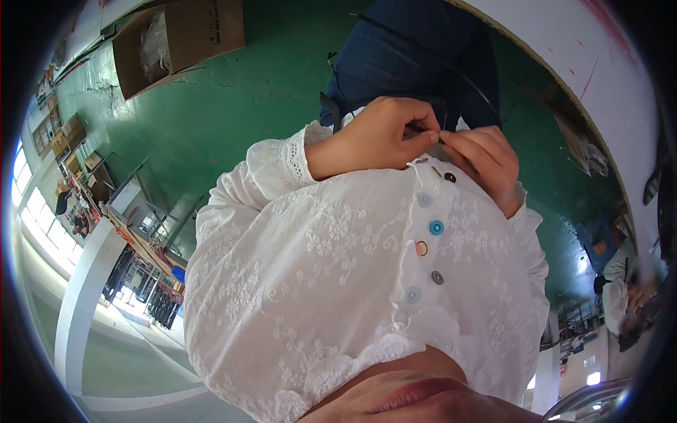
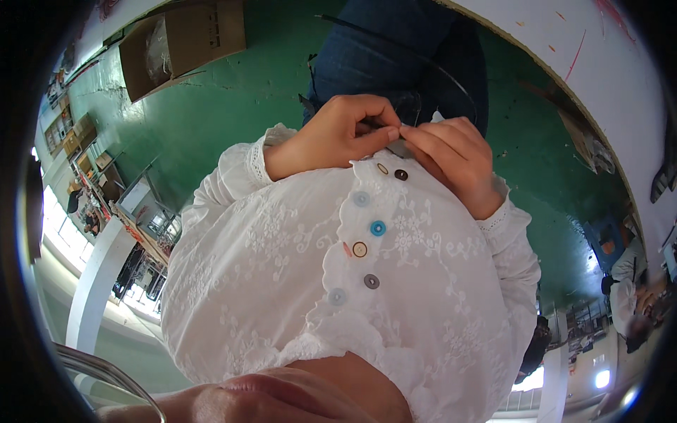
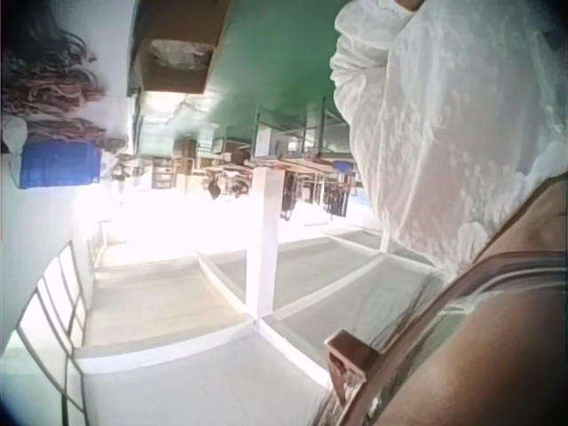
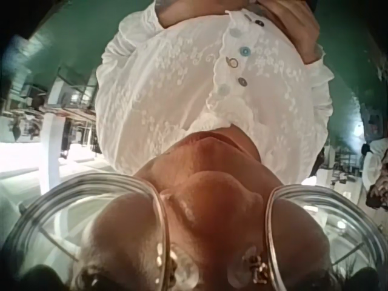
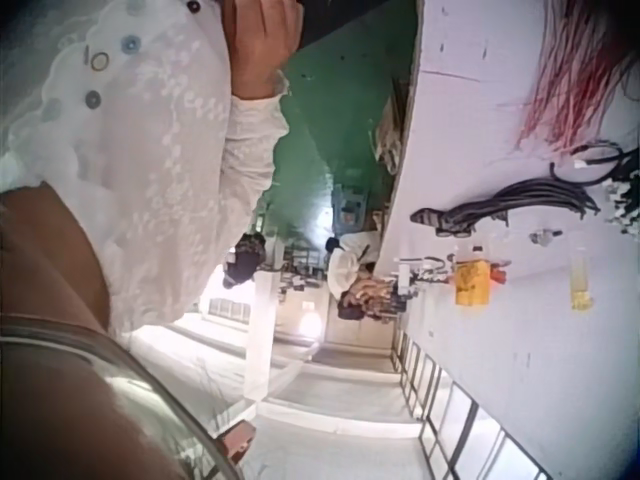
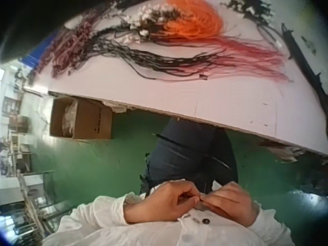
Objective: Assemble wiring harnesses by organizing colored wires and inserting them into connectors.
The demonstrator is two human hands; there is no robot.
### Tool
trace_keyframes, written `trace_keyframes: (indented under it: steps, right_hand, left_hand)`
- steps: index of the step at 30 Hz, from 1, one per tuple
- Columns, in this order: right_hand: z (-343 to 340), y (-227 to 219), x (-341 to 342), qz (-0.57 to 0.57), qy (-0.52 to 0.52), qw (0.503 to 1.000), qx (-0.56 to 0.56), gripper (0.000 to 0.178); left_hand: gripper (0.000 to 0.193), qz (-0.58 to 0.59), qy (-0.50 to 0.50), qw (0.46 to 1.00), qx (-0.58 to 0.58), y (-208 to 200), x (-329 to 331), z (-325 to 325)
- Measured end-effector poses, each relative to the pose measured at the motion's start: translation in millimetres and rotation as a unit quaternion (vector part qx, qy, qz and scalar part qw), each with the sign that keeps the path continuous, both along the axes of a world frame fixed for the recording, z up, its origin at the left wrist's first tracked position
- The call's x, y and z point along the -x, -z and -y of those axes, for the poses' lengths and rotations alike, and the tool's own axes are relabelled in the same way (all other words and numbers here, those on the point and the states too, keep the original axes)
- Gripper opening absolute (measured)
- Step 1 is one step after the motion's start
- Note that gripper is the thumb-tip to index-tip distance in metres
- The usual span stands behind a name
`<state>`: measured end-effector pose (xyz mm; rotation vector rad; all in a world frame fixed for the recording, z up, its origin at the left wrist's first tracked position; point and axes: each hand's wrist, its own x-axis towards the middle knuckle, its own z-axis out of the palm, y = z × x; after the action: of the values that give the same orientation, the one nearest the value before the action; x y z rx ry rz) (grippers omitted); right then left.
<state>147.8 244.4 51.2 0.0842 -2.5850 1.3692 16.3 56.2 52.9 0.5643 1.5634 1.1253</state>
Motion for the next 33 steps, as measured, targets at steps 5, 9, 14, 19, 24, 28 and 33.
trace_keyframes:
  steps: [5, 9, 14, 19, 24, 28, 33]
  right_hand:
    - [1, 4, 3, 0.015, 0.012, 0.999, -0.044, 0.028]
    - [0, 0, 5, 0.122, 0.077, 0.985, 0.095, 0.023]
    - [-2, -4, -1, 0.168, 0.105, 0.97, 0.143, 0.018]
    - [-1, -5, -4, 0.218, 0.121, 0.931, 0.267, 0.018]
    - [-3, -1, -4, 0.265, 0.113, 0.896, 0.338, 0.017]
    - [-6, 2, -1, 0.295, 0.085, 0.877, 0.37, 0.016]
    - [-5, -3, 3, 0.29, 0.074, 0.898, 0.322, 0.016]
  left_hand:
    - [0.013, -0.039, -0.046, 0.998, -0.007, 0, -3, -1]
    - [0.016, -0.057, -0.094, 0.994, -0.025, -8, -2, -1]
    - [0.016, -0.236, -0.099, 0.965, -0.049, -15, 0, -9]
    - [0.016, -0.349, -0.093, 0.926, -0.113, -9, -3, -11]
    - [0.02, -0.425, -0.073, 0.887, -0.164, 0, 0, -10]
    - [0.024, -0.478, -0.037, 0.855, -0.196, 1, 3, -10]
    - [0.025, -0.482, -0.022, 0.851, -0.208, 2, 4, -8]
